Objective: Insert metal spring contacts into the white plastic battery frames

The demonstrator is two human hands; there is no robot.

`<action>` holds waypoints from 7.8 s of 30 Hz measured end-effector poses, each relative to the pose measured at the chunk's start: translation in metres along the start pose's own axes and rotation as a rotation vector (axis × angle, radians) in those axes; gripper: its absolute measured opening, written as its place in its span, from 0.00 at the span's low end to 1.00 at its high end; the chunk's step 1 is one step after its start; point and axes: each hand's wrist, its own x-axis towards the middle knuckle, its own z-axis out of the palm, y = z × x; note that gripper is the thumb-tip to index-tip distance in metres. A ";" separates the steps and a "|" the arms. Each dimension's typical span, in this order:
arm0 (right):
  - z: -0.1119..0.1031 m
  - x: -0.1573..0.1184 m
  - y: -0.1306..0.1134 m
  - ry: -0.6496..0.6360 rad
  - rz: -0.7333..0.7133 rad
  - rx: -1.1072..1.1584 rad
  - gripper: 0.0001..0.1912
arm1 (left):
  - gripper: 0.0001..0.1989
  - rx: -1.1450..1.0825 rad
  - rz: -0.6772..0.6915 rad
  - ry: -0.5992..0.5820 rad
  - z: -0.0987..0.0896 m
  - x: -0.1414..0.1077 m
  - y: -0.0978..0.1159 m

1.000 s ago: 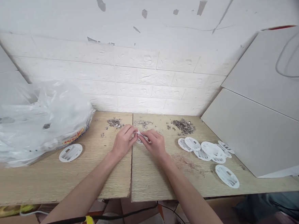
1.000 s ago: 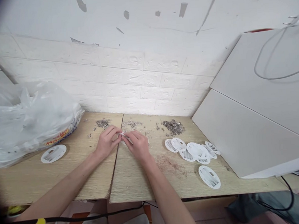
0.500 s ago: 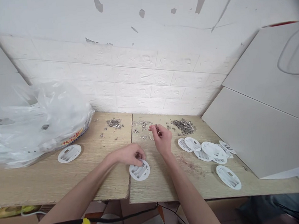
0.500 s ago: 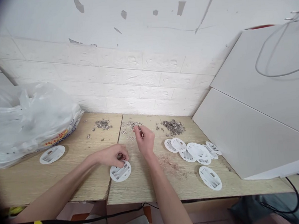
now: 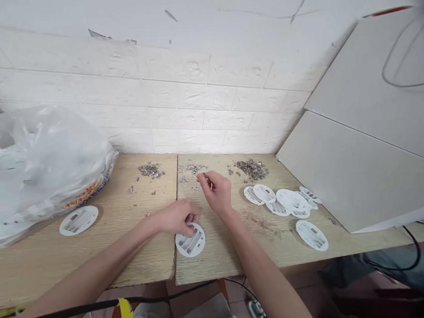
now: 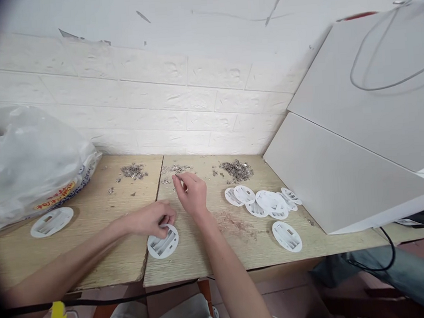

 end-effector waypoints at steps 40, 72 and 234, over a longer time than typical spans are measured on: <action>-0.019 0.006 0.004 -0.253 0.311 0.189 0.14 | 0.10 -0.748 -0.057 0.921 0.008 0.013 -0.021; -0.137 0.007 0.039 0.164 0.539 -0.287 0.28 | 0.10 0.036 -0.056 1.002 -0.001 -0.015 -0.007; -0.002 0.016 0.021 -0.311 0.755 0.764 0.22 | 0.25 -0.842 0.233 0.702 0.010 0.016 -0.014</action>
